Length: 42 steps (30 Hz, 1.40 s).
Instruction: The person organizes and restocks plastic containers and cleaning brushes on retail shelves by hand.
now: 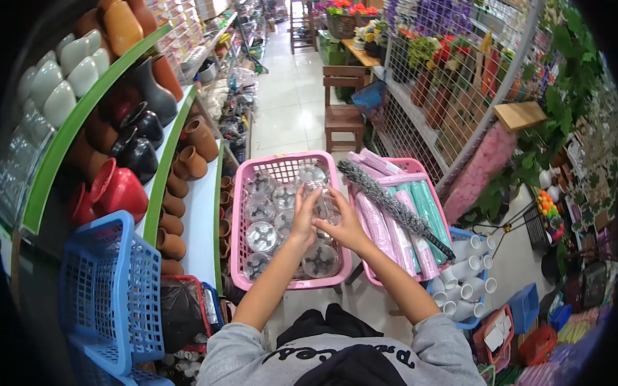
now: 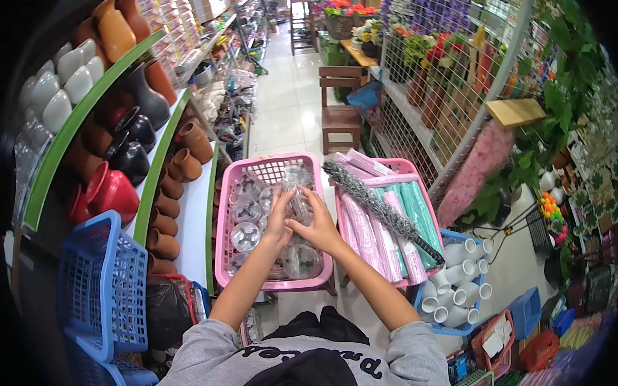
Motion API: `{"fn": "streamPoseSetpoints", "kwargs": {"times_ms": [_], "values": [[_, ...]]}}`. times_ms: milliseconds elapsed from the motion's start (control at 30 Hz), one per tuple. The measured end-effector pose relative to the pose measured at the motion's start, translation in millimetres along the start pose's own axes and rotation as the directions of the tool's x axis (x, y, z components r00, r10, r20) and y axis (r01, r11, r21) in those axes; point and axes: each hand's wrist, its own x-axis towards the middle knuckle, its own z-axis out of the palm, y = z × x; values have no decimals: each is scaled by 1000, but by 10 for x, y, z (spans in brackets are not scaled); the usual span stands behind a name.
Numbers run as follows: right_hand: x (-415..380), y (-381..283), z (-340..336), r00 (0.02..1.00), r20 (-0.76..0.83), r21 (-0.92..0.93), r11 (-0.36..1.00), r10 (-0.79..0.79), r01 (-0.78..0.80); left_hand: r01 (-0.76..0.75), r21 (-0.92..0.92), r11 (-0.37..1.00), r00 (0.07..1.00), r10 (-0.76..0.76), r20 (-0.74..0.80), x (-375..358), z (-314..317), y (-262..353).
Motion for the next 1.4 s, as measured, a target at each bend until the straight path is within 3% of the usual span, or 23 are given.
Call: {"fn": "streamPoseSetpoints", "kwargs": {"times_ms": [100, 133, 167, 200, 267, 300, 367, 433, 500, 533, 567, 600, 633, 700, 767, 833, 933, 1100, 1200, 1400], "values": [[81, 76, 113, 1000, -21, 73, 997, 3, -1, 24, 91, 996, 999, -27, 39, -73, -159, 72], [113, 109, 190, 1000, -19, 236, 972, 5, 0, 9, 161, 987, 999, -17, 50, -159, -144, 139], [129, 146, 220, 1000, -2, 241, 971, 0, 1, -4, 230, 973, 998, -10, 60, -221, -147, 182], [152, 187, 234, 997, -27, 357, 932, 76, -62, -23, 216, 976, 998, 8, 68, -253, -179, 194], [198, 58, 210, 959, 10, 602, 764, 283, -232, -3, 181, 984, 1000, 1, 15, -196, -423, 161], [229, 67, 217, 960, 23, 597, 766, 280, -238, 19, 149, 989, 1000, -16, -21, -151, -529, 121], [227, 93, 247, 942, 153, 808, 511, 300, -294, 10, 168, 986, 994, 8, -105, -230, -580, 155], [205, 121, 331, 928, 191, 794, 506, 321, -338, 83, -17, 996, 982, -79, 174, -205, -751, 130], [197, 177, 421, 925, 166, 746, 570, 342, -345, 64, -83, 994, 989, -53, 135, -229, -775, 82], [206, 163, 423, 931, 134, 587, 730, 339, -350, 58, -104, 993, 990, -44, 132, -245, -789, 87], [214, 153, 392, 930, 133, 588, 728, 342, -352, 51, -124, 991, 991, -35, 128, -258, -813, 93], [213, 152, 335, 957, 90, 337, 896, 276, -290, 61, -106, 992, 997, -56, 57, -274, -851, 88], [216, 165, 262, 978, 68, 54, 978, 199, -203, 66, -106, 992, 997, -60, 56, -264, -900, 88], [234, 321, 29, 988, 18, -33, 987, 157, -156, 85, -75, 994, 996, -87, -16, -235, -988, 82], [231, 424, -170, 985, -46, -440, 889, -167, 130, 76, -46, 996, 995, -78, -59, -227, -1026, 85], [158, 565, -217, 988, -20, -419, 899, -150, 128, 84, -50, 995, 993, -88, -77, -170, -1103, 11], [88, 751, -173, 983, 152, -453, 877, -100, 159, 47, -56, 997, 993, -53, -105, -153, -1067, -70], [128, 763, -31, 991, 86, -400, 907, -104, 130, 62, -68, 996, 986, -71, -148, -159, -1077, -136], [146, 786, -8, 994, 58, -417, 903, -92, 108, 83, -121, 989, 991, -94, -95, -160, -1082, -116], [161, 377, -18, 991, 55, -255, 958, -119, 129, 35, -109, 993, 992, -47, -114, -124, -1132, -51]]}}
